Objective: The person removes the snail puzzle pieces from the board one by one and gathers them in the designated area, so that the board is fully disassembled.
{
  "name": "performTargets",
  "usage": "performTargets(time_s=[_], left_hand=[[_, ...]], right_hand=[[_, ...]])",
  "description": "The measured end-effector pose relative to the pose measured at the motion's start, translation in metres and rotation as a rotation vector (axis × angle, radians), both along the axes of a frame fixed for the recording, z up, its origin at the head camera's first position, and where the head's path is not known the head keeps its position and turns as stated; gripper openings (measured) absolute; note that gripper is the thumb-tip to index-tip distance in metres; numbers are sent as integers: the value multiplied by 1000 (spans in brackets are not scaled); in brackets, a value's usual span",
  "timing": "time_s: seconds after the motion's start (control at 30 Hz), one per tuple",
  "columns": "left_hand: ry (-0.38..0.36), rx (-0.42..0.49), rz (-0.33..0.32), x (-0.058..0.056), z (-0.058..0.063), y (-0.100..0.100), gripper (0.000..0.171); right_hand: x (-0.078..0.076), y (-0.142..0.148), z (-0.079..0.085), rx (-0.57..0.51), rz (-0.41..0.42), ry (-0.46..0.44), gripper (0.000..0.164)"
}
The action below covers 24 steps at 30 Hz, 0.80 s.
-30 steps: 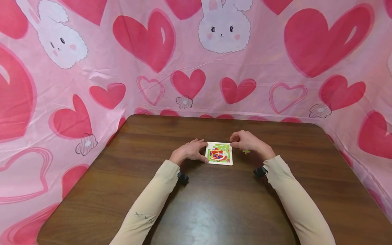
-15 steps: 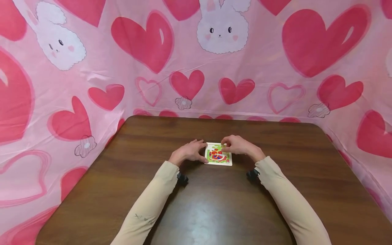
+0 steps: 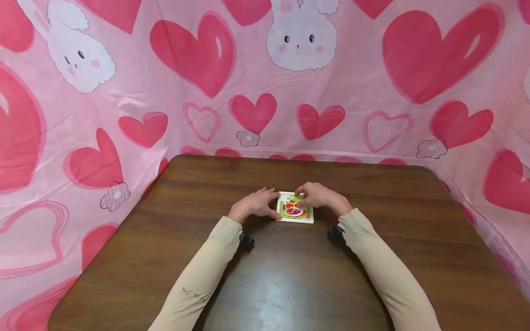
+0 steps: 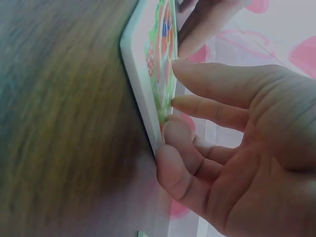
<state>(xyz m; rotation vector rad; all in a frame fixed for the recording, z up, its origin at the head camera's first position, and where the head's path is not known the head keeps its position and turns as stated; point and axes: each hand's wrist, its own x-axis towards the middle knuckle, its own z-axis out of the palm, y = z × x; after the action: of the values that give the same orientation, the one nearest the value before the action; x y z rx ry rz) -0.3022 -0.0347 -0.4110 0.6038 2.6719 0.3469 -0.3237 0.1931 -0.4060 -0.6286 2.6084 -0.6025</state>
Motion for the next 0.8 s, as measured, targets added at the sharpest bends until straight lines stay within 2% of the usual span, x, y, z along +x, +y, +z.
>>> performTargets(time_s=[0.2, 0.47, 0.8], left_hand=[[-1, -4, -2, -1, 0, 0, 81], [1, -5, -16, -2, 0, 0, 81], [12, -16, -22, -1, 2, 0, 81]], right_hand=[[0, -3, 1, 23, 11, 2, 46], [-1, -7, 0, 32, 38, 37, 41], [-3, -4, -3, 11, 38, 47, 41]])
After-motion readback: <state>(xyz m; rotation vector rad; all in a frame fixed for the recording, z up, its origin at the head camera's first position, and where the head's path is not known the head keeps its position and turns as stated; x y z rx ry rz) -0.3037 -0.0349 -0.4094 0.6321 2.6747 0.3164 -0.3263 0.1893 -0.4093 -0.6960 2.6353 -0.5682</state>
